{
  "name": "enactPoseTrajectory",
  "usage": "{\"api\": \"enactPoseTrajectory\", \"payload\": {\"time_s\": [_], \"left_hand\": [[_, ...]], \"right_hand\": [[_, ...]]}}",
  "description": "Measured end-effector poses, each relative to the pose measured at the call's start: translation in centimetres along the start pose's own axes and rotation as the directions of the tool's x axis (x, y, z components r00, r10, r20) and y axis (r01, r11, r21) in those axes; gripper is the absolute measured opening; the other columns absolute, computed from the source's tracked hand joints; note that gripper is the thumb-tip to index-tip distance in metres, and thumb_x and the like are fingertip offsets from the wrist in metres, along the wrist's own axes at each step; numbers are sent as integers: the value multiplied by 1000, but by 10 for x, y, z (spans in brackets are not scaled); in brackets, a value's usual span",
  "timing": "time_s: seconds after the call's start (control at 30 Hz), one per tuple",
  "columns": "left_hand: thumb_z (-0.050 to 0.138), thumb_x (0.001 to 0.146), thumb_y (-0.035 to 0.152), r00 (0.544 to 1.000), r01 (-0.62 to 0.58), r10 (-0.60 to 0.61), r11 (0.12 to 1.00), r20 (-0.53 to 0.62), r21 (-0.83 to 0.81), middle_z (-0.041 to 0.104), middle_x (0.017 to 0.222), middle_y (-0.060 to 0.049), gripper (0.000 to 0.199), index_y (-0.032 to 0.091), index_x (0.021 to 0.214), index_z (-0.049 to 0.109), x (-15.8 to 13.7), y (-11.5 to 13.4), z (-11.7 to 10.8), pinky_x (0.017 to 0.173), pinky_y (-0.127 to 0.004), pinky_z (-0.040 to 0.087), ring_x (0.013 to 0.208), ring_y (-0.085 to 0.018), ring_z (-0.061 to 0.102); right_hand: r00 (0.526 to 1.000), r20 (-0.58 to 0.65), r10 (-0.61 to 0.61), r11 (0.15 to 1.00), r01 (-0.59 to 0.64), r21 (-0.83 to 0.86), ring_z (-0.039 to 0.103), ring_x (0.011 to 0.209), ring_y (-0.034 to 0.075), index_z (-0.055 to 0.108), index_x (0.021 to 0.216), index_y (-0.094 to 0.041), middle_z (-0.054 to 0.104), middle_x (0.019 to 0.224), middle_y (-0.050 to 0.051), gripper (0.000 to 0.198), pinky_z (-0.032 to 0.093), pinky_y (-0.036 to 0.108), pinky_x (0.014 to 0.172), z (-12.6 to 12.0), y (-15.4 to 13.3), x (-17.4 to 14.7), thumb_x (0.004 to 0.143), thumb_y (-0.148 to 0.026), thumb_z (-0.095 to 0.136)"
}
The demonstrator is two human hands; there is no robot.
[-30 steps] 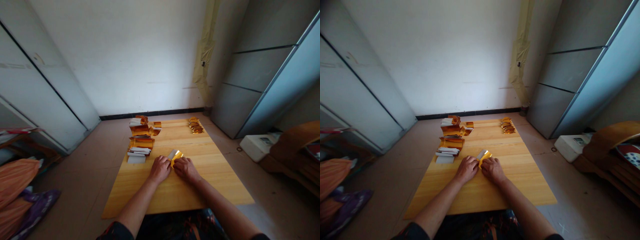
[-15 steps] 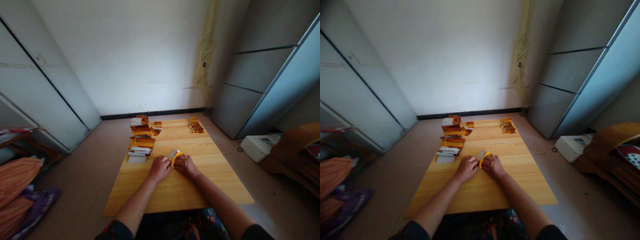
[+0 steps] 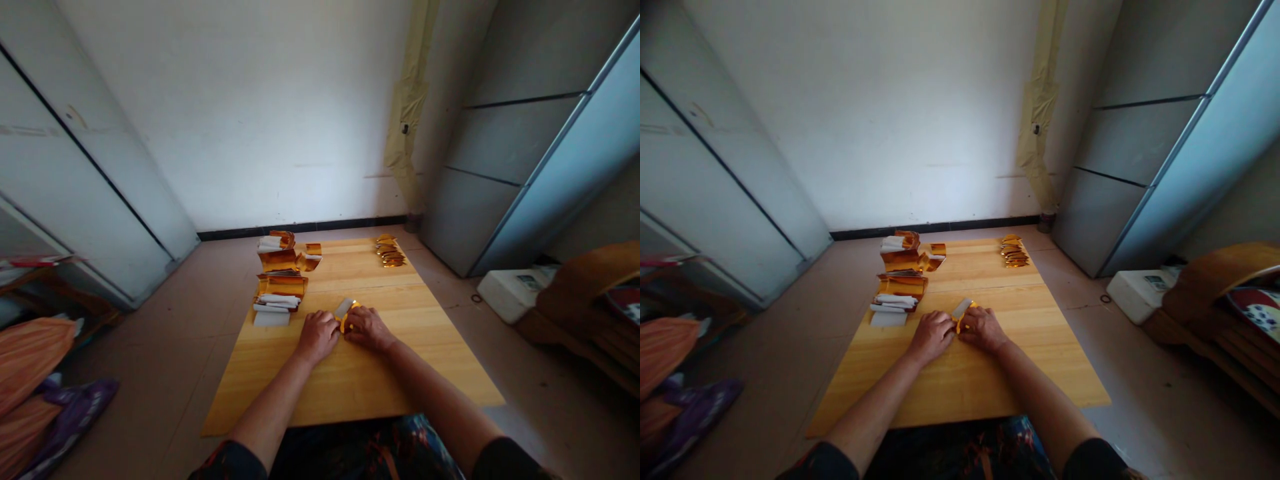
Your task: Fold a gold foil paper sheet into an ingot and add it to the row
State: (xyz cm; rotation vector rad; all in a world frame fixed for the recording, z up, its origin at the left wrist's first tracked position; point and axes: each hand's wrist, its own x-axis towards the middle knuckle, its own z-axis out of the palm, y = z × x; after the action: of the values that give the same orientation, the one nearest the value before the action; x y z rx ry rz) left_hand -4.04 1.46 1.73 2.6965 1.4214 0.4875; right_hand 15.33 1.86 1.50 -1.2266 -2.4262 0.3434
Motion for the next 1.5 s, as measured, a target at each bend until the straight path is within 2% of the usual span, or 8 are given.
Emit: {"api": "enactPoseTrajectory", "payload": {"time_s": [0.17, 0.37, 0.63, 0.87, 1.03, 1.17, 1.33, 1.5], "left_hand": [[58, 80, 26, 1000, -18, 18, 1000, -9, 9, 61, 91, -4, 11, 22, 90, 64, -1, 1, -1, 78, -35, 38, 91, -20, 53], [52, 85, 25, 998, -37, 40, 997, -45, 66, 60, 87, -5, 13, 22, 88, 64, -3, 3, 1, 77, -34, 37, 89, -20, 52], [52, 88, 29, 994, -52, 59, 995, -93, 80, 61, 86, -4, 15, 23, 91, 66, -3, 0, 8, 76, -33, 36, 87, -18, 52], [53, 88, 29, 992, -48, 54, 997, -118, 57, 62, 85, -4, 15, 23, 87, 66, -1, -2, 11, 75, -32, 37, 84, -17, 53], [52, 88, 27, 990, -41, 47, 998, -133, 45, 61, 83, -4, 16, 23, 85, 67, 0, -2, 11, 75, -32, 38, 84, -17, 52], [52, 88, 28, 992, -40, 44, 998, -120, 39, 61, 82, -4, 15, 23, 88, 67, -2, 0, 8, 76, -32, 37, 85, -18, 53], [55, 84, 23, 993, -91, 93, 996, -70, 24, 63, 96, -4, 18, 25, 100, 63, -11, 0, 0, 82, -36, 36, 94, -20, 53], [54, 83, 22, 992, -116, 116, 993, -55, 12, 64, 101, -5, 21, 25, 101, 62, -15, -2, -5, 84, -37, 35, 96, -20, 53]], "right_hand": [[999, -27, -17, 999, 16, -39, 53, 94, 17, 67, 87, -25, 62, 95, 2, 10, 32, 29, 78, 4, -3, 3, 82, -31, 62], [997, -73, 1, 999, 2, 42, 54, 91, 15, 69, 82, -24, 63, 92, 2, 10, 34, 27, 77, 8, 1, 5, 83, -29, 61], [996, -40, -75, 991, 79, 111, 56, 94, 17, 69, 86, -25, 65, 96, 1, 11, 38, 28, 81, 5, 11, 1, 75, -23, 65], [992, -100, -83, 996, 86, 26, 54, 96, 18, 67, 96, -24, 63, 105, 5, 17, 37, 31, 84, 9, 10, -6, 81, -22, 59], [994, -61, -91, 995, 88, -44, 51, 98, 19, 67, 96, -26, 64, 104, 4, 16, 35, 31, 83, 6, 4, -4, 86, -24, 55], [995, -50, -82, 994, 78, -74, 53, 92, 17, 67, 95, -26, 66, 97, 4, 20, 34, 30, 78, 2, 0, -4, 91, -25, 48], [996, -68, -64, 998, 62, -29, 54, 88, 16, 66, 89, -23, 67, 92, 2, 17, 34, 28, 76, 5, 4, -1, 90, -25, 49], [989, -129, 67, 996, -60, 61, 53, 77, 14, 63, 74, -19, 64, 79, 2, 15, 35, 25, 72, 15, 7, 6, 85, -24, 55]]}}
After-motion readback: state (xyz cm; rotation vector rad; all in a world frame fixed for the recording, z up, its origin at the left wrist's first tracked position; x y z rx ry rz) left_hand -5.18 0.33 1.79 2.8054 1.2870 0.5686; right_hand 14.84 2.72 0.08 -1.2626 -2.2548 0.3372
